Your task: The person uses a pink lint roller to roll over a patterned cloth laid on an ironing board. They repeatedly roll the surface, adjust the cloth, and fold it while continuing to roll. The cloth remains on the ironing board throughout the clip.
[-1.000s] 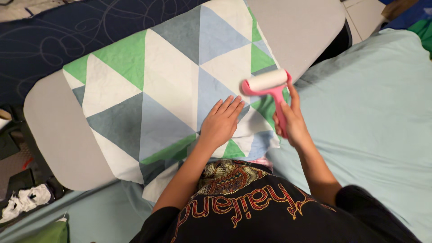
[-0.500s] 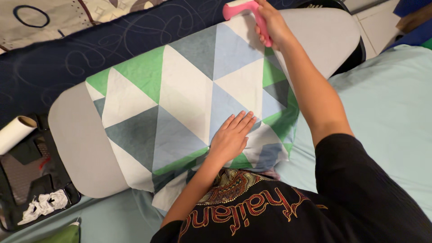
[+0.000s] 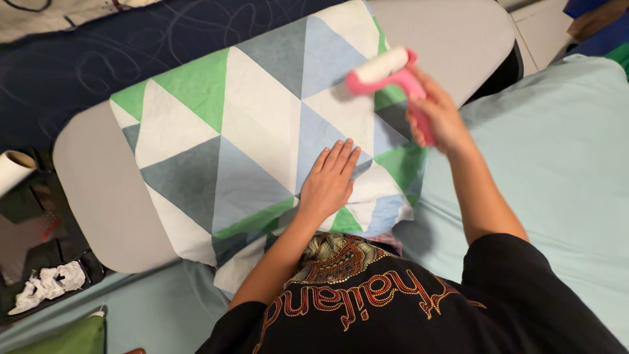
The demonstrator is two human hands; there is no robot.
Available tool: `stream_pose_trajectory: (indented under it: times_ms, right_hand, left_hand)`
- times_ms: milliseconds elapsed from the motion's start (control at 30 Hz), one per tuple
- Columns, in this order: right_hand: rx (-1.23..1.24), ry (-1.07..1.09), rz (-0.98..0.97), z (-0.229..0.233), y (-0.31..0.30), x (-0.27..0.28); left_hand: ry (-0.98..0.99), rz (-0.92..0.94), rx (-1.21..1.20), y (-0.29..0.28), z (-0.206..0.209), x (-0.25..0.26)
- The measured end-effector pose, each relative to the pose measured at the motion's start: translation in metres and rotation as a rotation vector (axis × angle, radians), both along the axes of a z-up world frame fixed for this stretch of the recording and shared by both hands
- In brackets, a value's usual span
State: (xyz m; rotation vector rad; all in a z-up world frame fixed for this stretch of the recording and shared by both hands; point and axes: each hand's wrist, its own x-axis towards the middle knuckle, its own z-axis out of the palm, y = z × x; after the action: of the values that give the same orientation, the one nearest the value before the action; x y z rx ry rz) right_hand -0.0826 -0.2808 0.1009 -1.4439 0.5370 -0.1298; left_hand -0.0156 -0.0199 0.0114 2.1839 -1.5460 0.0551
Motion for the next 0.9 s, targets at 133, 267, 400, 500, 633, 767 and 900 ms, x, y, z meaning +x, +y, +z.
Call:
stream_pose_trajectory:
  times_ms: [133,267,400,500,633,767,900]
  right_hand:
    - [-0.097,0.16,0.034,0.007,0.041,-0.017]
    - [-0.18,0.253,-0.041,0.007,0.051,-0.014]
    - [-0.205,0.246,-0.017,0.013,0.048,-0.013]
    - [-0.249,0.215,-0.002,0.009,0.047,0.012]
    - [-0.283,0.161,0.0,0.004,0.05,0.038]
    - [-0.221,0.201,-0.051,0.004,0.054,0.018]
    - [-0.211,0.264,-0.052,0.01,0.055,-0.021]
  left_hand:
    - [-0.015,0.014,-0.04,0.001,-0.005,-0.001]
    - [0.043,0.005,-0.078,0.002,-0.006,-0.003]
    - [0.058,0.003,-0.088,0.002,-0.004,-0.001]
    - [0.069,0.0,-0.085,0.003,-0.006,-0.002]
    - [0.053,0.007,-0.075,0.004,-0.006,-0.001]
    - [0.07,0.0,-0.081,0.003,-0.006,-0.001]
    - [0.048,-0.001,-0.07,0.004,-0.008,0.0]
